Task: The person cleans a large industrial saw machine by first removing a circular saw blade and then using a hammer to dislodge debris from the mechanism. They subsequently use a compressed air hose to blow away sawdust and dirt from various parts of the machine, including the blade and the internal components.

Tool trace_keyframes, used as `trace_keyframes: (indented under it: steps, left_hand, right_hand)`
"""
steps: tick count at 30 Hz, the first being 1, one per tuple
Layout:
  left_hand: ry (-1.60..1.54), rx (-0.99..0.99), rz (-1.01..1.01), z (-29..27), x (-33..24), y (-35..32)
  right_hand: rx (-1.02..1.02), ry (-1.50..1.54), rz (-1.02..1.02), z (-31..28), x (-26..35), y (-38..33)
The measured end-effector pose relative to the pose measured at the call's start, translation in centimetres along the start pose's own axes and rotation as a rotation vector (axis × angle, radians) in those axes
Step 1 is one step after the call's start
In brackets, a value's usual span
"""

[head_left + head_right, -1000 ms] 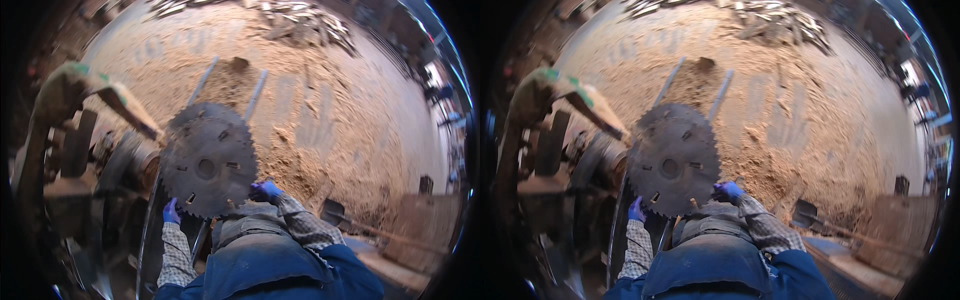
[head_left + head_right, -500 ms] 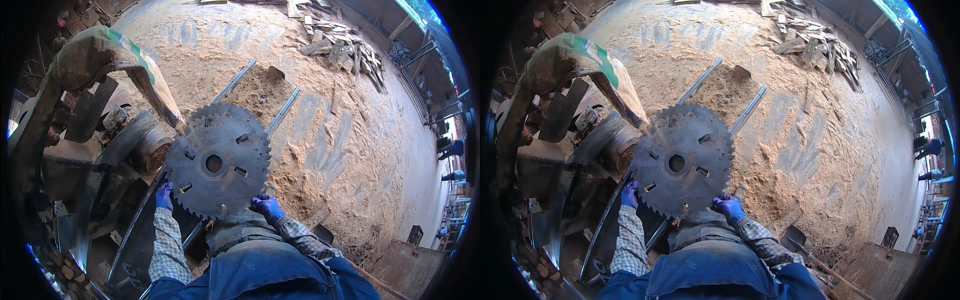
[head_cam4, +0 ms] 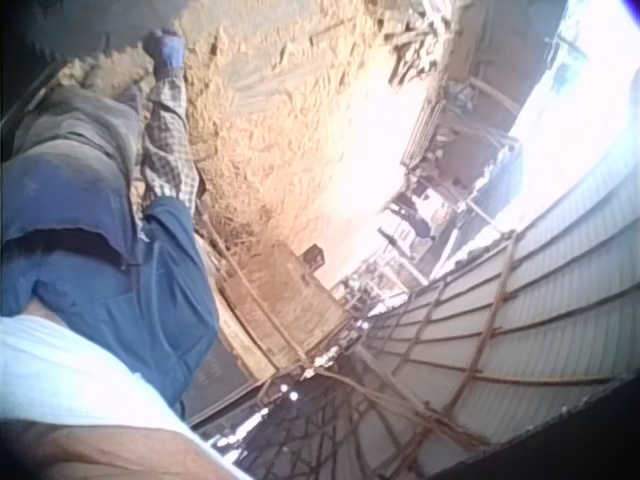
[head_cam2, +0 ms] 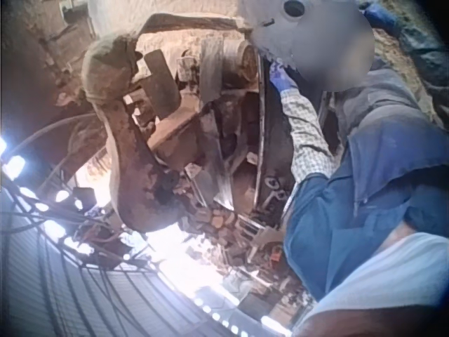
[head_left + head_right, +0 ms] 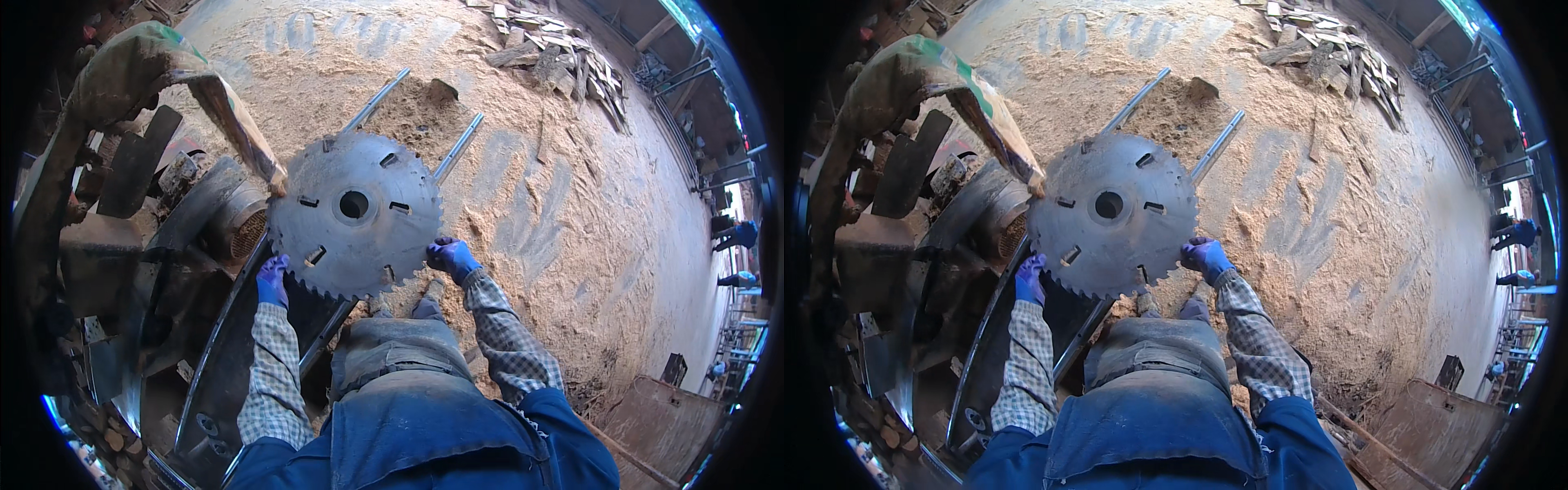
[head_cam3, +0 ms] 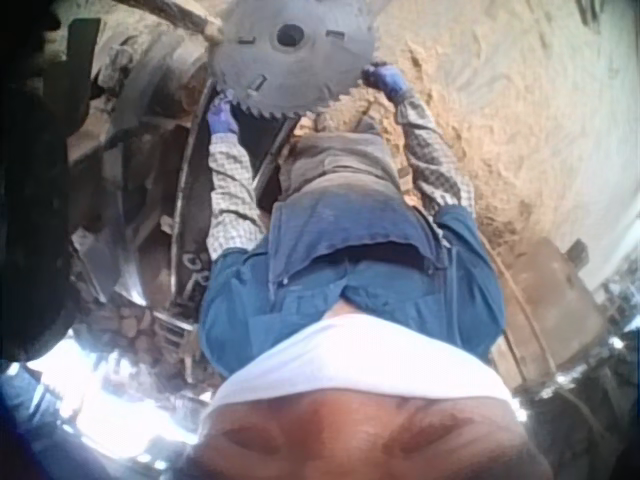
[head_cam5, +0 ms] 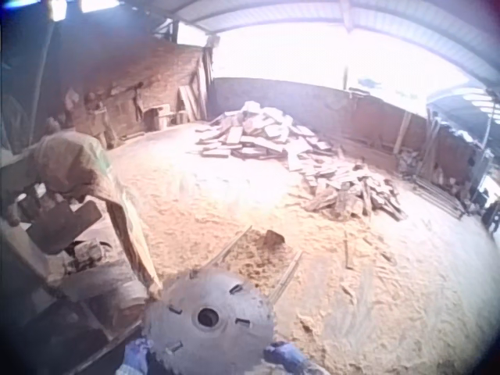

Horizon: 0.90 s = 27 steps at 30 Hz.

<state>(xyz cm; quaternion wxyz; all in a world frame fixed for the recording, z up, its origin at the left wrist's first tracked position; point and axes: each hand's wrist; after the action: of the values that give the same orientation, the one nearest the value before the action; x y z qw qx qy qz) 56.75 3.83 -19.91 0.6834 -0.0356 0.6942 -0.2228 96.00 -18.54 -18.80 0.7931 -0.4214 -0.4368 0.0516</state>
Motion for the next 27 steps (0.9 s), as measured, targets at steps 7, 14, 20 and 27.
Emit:
trace_keyframes:
  steps: [7, 14, 20, 27]
  left_hand:
    - [0.048, 0.08, 0.009, -2.3, 0.2, 2.8]
    - [0.04, 0.094, -0.07, -3.8, 0.5, 2.0]
    - [0.058, 0.055, -0.228, -5.4, 2.5, 2.5]
    - [0.161, 0.055, -0.194, -7.4, 2.4, 3.3]
  right_hand:
    - [-0.025, -0.033, 0.057, 2.7, -0.3, -0.6]
    - [0.001, -0.157, 0.119, 2.8, -1.1, -1.4]
    - [0.066, -0.273, 0.075, 3.2, -1.7, -2.1]
    - [0.131, -0.27, 0.143, 5.4, -1.4, -6.3]
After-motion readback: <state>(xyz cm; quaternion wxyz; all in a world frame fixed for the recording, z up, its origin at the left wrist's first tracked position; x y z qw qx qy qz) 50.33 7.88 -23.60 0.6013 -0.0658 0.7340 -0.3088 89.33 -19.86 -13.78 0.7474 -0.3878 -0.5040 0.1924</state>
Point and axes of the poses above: each hand's wrist, its own y-axis towards the middle knuckle, its own z-axis out of the palm, x = y × z, and after that the axes turned 6 degrees about x, right-handed
